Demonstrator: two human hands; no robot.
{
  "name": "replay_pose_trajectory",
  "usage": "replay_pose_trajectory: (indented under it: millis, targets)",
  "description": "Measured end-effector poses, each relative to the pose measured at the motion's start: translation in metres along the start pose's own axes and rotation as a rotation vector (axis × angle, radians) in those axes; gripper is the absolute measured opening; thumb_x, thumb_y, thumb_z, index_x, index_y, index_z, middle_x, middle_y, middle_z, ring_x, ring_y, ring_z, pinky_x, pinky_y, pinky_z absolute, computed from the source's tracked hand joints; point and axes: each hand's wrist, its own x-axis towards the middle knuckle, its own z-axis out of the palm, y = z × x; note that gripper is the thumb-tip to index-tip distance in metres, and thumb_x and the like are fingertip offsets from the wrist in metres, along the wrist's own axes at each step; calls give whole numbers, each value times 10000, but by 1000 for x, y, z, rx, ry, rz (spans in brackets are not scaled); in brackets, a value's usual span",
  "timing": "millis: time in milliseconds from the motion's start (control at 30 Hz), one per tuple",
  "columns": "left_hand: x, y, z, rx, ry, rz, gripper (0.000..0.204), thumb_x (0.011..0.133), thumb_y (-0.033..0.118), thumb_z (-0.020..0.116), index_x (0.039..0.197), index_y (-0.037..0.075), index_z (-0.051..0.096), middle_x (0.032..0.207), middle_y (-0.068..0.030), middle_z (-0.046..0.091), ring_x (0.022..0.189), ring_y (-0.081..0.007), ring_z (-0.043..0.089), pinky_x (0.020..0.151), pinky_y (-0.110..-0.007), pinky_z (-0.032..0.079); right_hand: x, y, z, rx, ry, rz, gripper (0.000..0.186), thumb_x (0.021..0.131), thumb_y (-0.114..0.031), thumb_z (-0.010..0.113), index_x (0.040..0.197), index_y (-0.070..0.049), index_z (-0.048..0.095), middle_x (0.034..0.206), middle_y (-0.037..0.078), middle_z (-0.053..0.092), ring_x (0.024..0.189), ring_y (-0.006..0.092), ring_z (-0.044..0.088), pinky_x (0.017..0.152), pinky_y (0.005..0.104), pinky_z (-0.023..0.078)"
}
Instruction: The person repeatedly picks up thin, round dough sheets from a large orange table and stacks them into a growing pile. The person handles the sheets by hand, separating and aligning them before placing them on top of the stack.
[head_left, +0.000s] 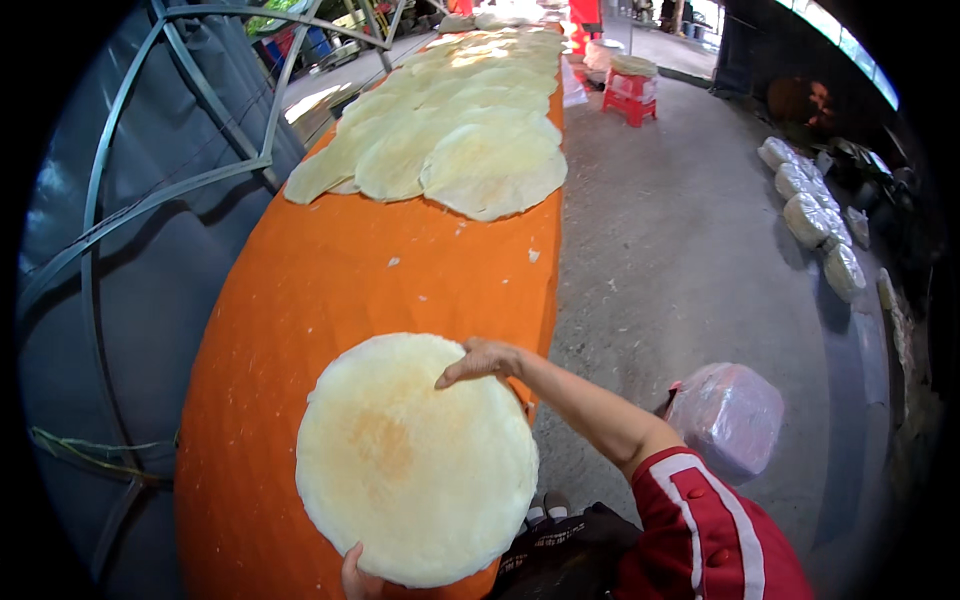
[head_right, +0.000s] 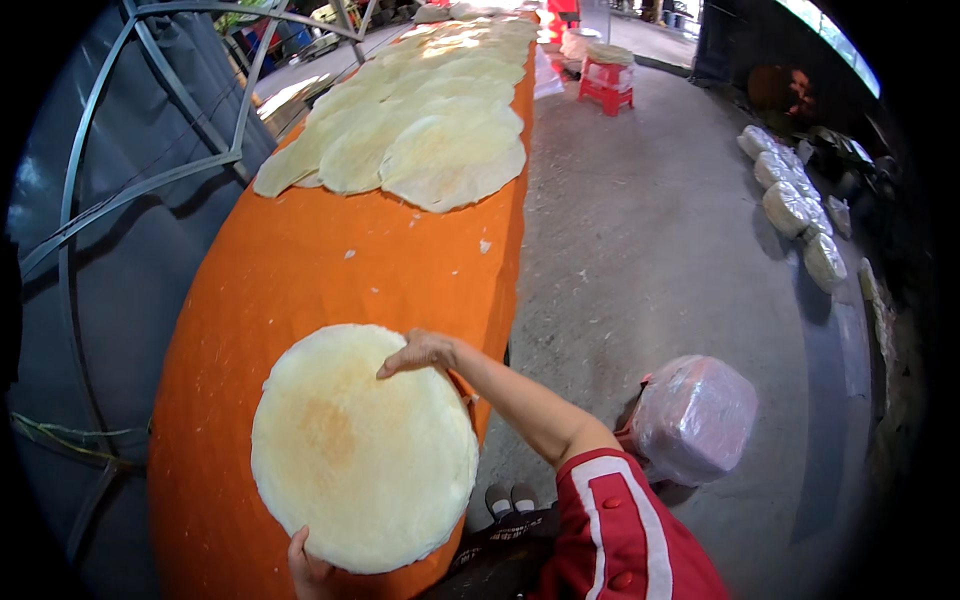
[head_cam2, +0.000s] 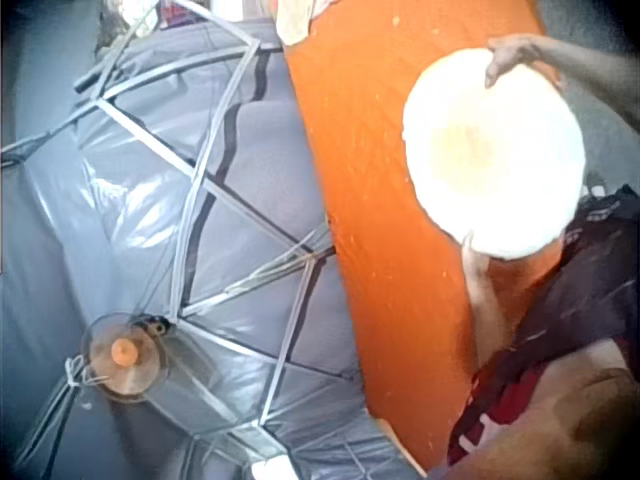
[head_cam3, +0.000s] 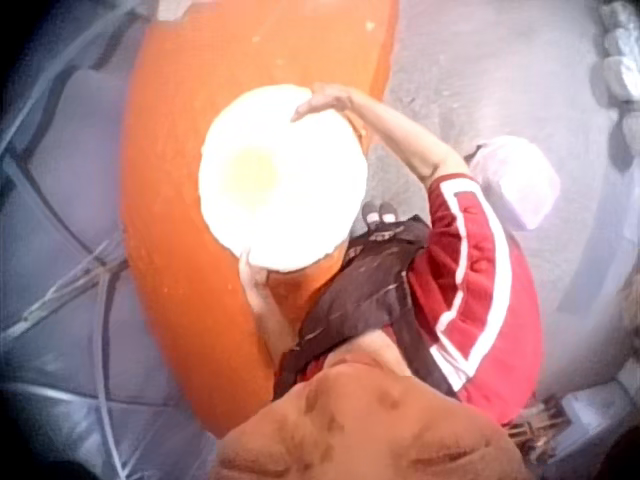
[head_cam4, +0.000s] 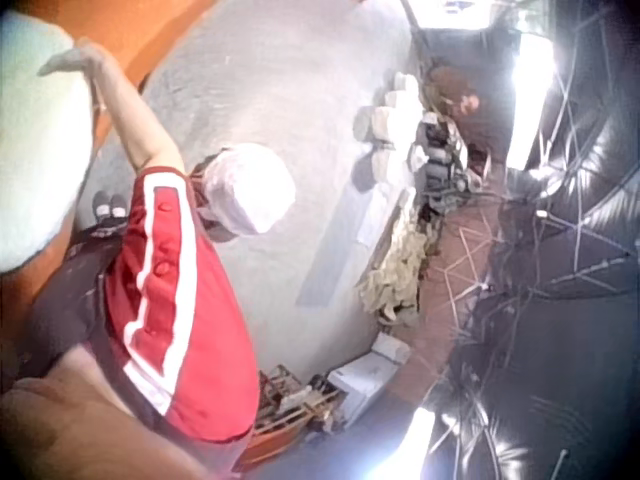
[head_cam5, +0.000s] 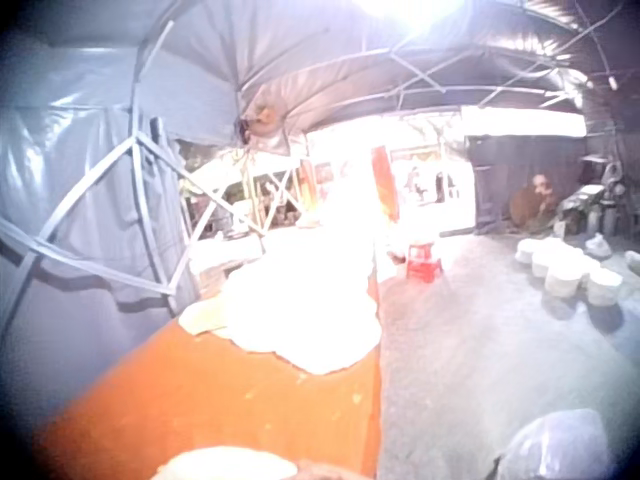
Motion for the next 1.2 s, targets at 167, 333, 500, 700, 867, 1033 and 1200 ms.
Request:
replay_pose_trajectory:
  millis: [167,333,500,700,867,1033,1200]
  targets:
    - [21,-16,-23,150,366,-46,552,842,279,445,1272,-33,293,1317,-174,312,1160,-319,349,974,-466,283,2,11,-10,2,95,15,635,499,-351,791,987,9,601,958,155,603,876,264,581,745,349,474]
    - [25,-33,15,371,385,50,510,830,235,454,1235,-52,338,1259,-190,379,1117,-325,400,935,-456,340,-9,13,-7,-29,119,-15,546,527,-258,763,957,32,593,929,156,612,830,270,592,705,364,485]
    - [46,-57,99,611,310,85,497,828,225,455,1225,-55,350,1240,-193,396,1103,-325,414,923,-454,352,-58,41,-8,338,259,-190,367,508,-122,763,808,44,629,755,130,635,688,204,607,605,326,489]
    - [39,-122,207,778,102,59,491,813,195,469,1219,-56,353,1214,-194,418,1083,-319,435,905,-437,372,-197,147,-75,632,341,-332,384,590,-87,672,947,26,586,845,81,615,778,140,555,701,288,455]
    - [55,-219,317,891,-225,-48,496,788,151,494,1216,-56,351,1184,-193,443,1059,-307,461,882,-411,397,-390,283,-174,920,671,-448,559,633,-101,728,1128,14,494,1050,92,568,941,157,530,821,308,435]
    - [96,-421,427,784,-579,-270,570,712,35,559,1226,-61,333,1154,-173,473,1011,-257,506,848,-328,422,-579,404,-195,1035,1117,-364,523,684,-36,656,1159,29,447,1073,107,544,972,185,530,829,310,436]
    - [140,-596,456,820,-748,-519,697,638,56,685,1234,-10,329,1144,-145,477,1022,-251,494,863,-347,415,-661,500,-187,1019,1488,-86,469,654,-60,673,1084,29,510,991,100,582,863,180,574,742,301,476]
